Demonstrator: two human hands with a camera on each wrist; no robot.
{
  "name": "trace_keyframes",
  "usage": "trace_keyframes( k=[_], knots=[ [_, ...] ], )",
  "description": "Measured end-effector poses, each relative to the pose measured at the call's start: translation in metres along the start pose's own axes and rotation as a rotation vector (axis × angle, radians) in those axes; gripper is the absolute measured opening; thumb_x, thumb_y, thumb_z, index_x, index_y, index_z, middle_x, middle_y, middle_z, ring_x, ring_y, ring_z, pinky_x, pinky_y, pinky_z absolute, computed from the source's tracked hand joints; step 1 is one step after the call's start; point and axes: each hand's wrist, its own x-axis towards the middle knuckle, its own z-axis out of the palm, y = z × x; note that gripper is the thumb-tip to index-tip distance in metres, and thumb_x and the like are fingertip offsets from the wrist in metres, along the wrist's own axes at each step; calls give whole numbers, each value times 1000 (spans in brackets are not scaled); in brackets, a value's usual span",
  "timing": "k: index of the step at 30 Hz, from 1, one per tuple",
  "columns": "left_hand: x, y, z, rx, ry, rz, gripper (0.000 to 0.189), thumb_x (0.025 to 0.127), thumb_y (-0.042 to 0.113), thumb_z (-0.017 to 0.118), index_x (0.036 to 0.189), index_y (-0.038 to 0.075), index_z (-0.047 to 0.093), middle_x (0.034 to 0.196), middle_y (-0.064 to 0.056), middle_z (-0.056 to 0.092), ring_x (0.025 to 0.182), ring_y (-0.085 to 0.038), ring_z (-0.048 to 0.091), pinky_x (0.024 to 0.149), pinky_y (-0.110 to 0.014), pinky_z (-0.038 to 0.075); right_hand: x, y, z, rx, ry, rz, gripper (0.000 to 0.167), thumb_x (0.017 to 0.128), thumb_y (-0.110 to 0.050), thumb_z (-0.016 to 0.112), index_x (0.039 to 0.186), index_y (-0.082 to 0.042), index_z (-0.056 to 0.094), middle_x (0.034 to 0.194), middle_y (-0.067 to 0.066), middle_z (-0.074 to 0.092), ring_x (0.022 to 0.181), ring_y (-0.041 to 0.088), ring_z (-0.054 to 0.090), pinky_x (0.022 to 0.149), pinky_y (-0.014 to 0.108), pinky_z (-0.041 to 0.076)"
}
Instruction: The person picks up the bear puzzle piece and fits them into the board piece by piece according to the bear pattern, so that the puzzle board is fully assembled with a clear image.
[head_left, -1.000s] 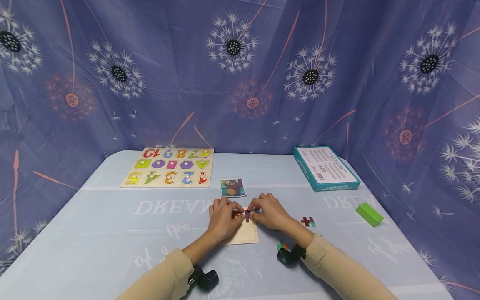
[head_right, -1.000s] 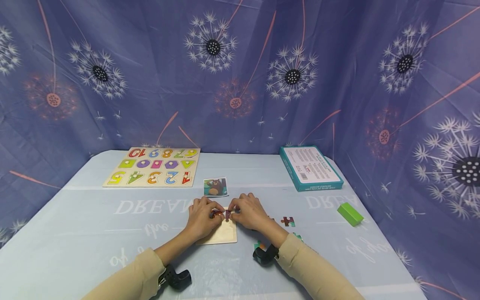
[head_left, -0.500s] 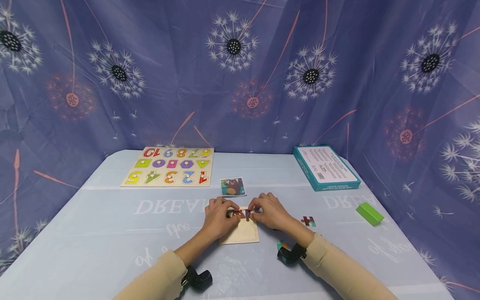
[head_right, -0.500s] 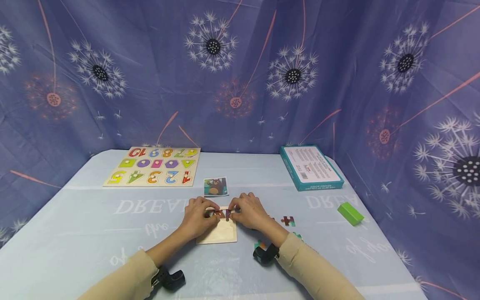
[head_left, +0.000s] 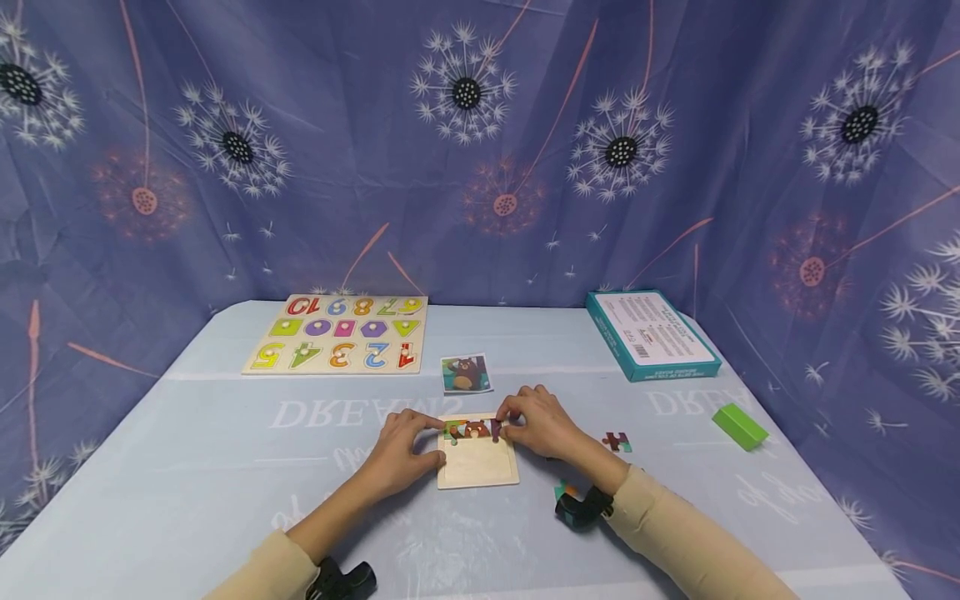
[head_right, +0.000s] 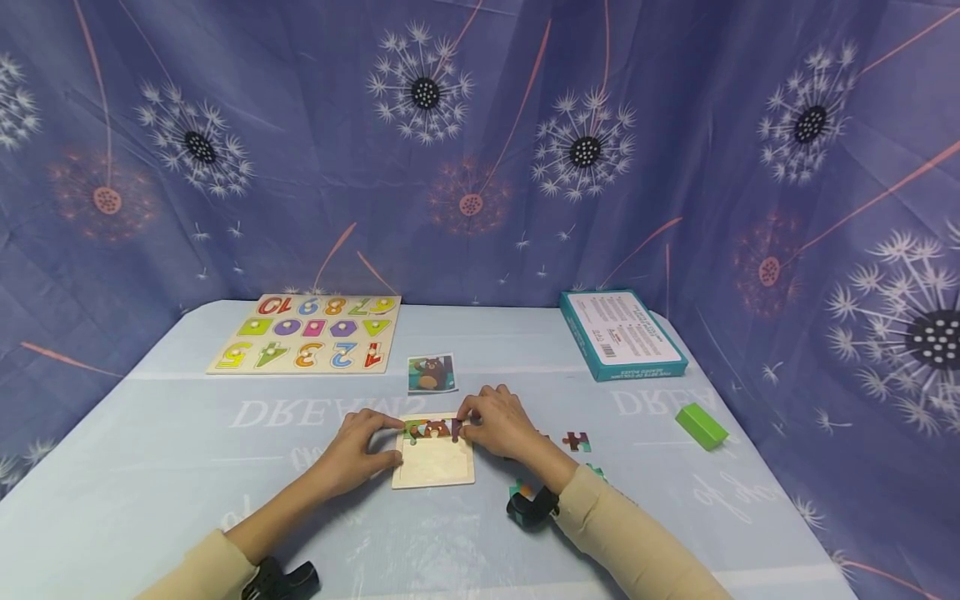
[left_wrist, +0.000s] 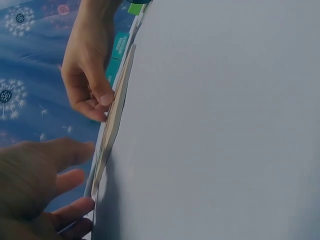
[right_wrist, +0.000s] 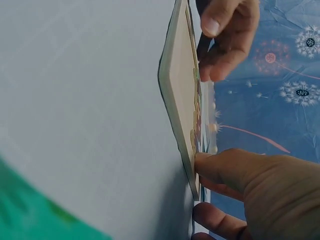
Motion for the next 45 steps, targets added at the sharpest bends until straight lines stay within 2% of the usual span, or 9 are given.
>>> trace_keyframes(
  k=[7, 19, 25, 34, 40, 45],
  knots=[
    [-7, -8, -3, 11, -47, 41, 37, 73, 18, 77, 109, 15, 66, 116, -4, 55, 111, -21, 42, 96, -47, 37, 0, 0, 1, 9, -8, 17, 16, 75, -22, 72, 90, -25, 70, 85, -3, 58, 83, 13, 42, 76, 35, 33],
    [-9, -10, -1, 44, -34, 64, 38, 73, 18, 76, 109, 14, 66, 118, -4, 53, 111, -22, 41, 96, -46, 36, 0, -1, -1, 19, -12, 25, 16, 76, -22, 72, 92, -25, 70, 85, -3, 58, 83, 13, 42, 77, 35, 33],
    [-9, -9, -1, 35, -36, 57, 37, 73, 18, 76, 109, 14, 66, 119, -5, 53, 114, -23, 41, 97, -49, 36, -4, -2, -8, 74, -20, 73, 20, 77, -25, 74, 97, -23, 69, 90, -1, 59, 86, 14, 44, 80, 36, 35],
    [-10, -10, -1, 26, -35, 58, 37, 73, 18, 76, 109, 14, 66, 118, -4, 53, 114, -24, 40, 98, -49, 35, -16, 4, -26, 108, 6, 119, 23, 79, -26, 73, 101, -21, 67, 96, -2, 60, 93, 15, 47, 83, 38, 38],
    [-11, -10, -1, 35, -29, 70, 37, 74, 18, 76, 109, 13, 66, 118, -5, 53, 113, -24, 41, 97, -48, 35, -28, 12, -34, 91, 4, 160, 23, 79, -28, 73, 101, -21, 67, 98, -3, 60, 95, 15, 46, 80, 36, 39],
    [-11, -10, -1, 37, -27, 65, 37, 73, 18, 76, 109, 13, 66, 118, -5, 53, 112, -22, 41, 96, -46, 35, -41, 20, -38, 63, -4, 148, 24, 79, -28, 73, 100, -20, 67, 98, -2, 60, 93, 15, 45, 80, 35, 38]
  ],
)
